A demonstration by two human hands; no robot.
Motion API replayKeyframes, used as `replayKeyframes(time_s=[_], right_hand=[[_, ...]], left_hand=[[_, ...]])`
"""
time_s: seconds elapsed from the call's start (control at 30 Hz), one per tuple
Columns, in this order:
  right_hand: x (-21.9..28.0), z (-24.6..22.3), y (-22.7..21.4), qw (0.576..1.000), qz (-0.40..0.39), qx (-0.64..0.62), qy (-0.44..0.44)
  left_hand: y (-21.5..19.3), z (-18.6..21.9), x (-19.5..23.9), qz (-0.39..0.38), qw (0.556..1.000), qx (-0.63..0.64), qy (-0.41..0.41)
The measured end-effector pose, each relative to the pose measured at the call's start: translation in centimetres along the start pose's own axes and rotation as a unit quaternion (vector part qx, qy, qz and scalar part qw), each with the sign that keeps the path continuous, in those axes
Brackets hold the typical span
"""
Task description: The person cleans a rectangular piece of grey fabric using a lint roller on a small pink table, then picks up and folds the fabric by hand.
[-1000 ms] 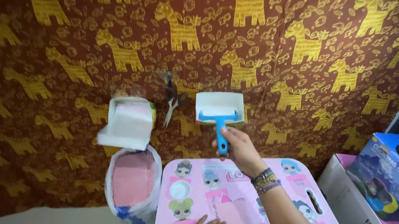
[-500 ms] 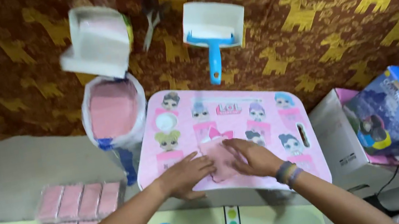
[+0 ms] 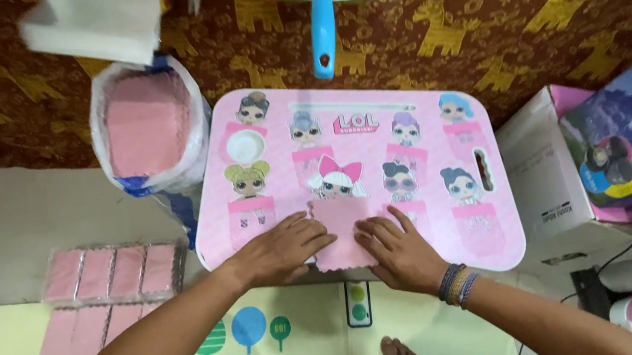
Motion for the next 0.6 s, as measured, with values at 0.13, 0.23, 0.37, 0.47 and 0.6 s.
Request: replayKeyframes(time_s=[0.13, 0.23, 0.37, 0.47, 0.6], right_hand=[[0.2, 0.5, -0.1, 0.999, 0.01, -0.042, 0.004], [-0.3, 1.0, -0.8, 0.997, 0.008, -0.07, 0.007], [-0.9, 1.9, -1.4, 0.981, 0.047, -0.172, 0.072], [-1.1, 3.3, -0.7, 0.954, 0.076, -0.247, 0.152], [-1.4, 5.2, 0.8, 0.901, 0.093, -0.313, 0.285]], left_hand=[[-0.6, 0.5, -0.1, 0.021, 0.999, 0.031, -0.006], [-1.4, 0.4, -0.3, 0.065, 0.995, 0.062, -0.033], [-1.5, -0.6, -0.6, 0.102, 0.982, 0.11, -0.118], [-1.1, -1.8, -1.1, 0.105, 0.962, 0.149, -0.202], [0.7, -4.2, -1.3, 0.144, 0.931, 0.196, -0.274]])
Point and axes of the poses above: each hand's wrist, its own x-axis away from the middle knuckle, its own y-axis out of the palm, z = x × y, the point moved 6 cm from there along -x, towards the middle knuckle
